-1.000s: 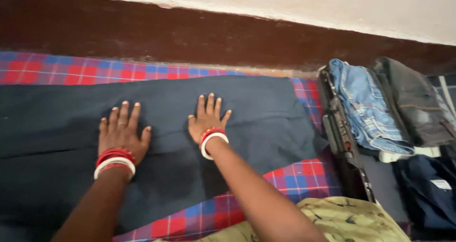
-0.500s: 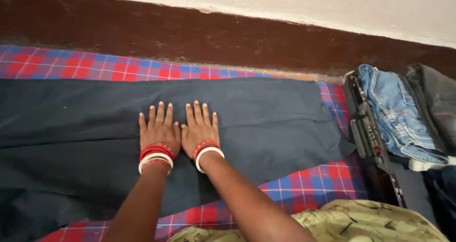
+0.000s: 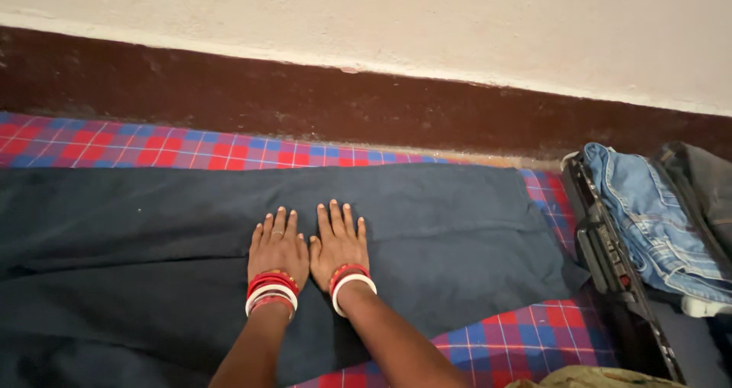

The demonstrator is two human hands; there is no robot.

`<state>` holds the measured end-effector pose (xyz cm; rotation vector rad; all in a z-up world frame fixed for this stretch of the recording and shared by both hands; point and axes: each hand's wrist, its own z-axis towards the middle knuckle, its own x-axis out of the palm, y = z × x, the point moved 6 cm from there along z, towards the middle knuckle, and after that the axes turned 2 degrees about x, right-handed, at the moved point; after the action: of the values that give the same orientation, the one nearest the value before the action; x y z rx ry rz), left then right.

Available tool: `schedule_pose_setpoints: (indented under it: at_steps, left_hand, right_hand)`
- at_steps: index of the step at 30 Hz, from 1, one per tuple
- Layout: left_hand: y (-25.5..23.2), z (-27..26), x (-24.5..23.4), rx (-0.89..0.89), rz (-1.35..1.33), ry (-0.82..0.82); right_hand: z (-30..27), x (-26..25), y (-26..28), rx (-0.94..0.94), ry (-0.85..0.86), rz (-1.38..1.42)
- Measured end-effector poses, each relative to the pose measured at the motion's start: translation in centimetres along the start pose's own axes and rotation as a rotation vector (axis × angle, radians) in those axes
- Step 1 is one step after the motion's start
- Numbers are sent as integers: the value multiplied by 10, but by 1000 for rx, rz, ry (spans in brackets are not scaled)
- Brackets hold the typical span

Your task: The person folds a blue shirt and blue pants by hand on a bed and places them into a suitcase.

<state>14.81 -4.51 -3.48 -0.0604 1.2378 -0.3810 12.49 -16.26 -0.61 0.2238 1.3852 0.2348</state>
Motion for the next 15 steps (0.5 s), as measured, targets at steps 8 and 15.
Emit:
schedule_pose_setpoints:
  at_steps: [8,15]
  left_hand:
    - [-1,-2,-4,-14,6,16]
    - [-3,-4,-3,0,-35,-11]
  right_hand:
    - [-2,-1,1,-16,-20,14]
    - [-3,1,-1,0,-15,13]
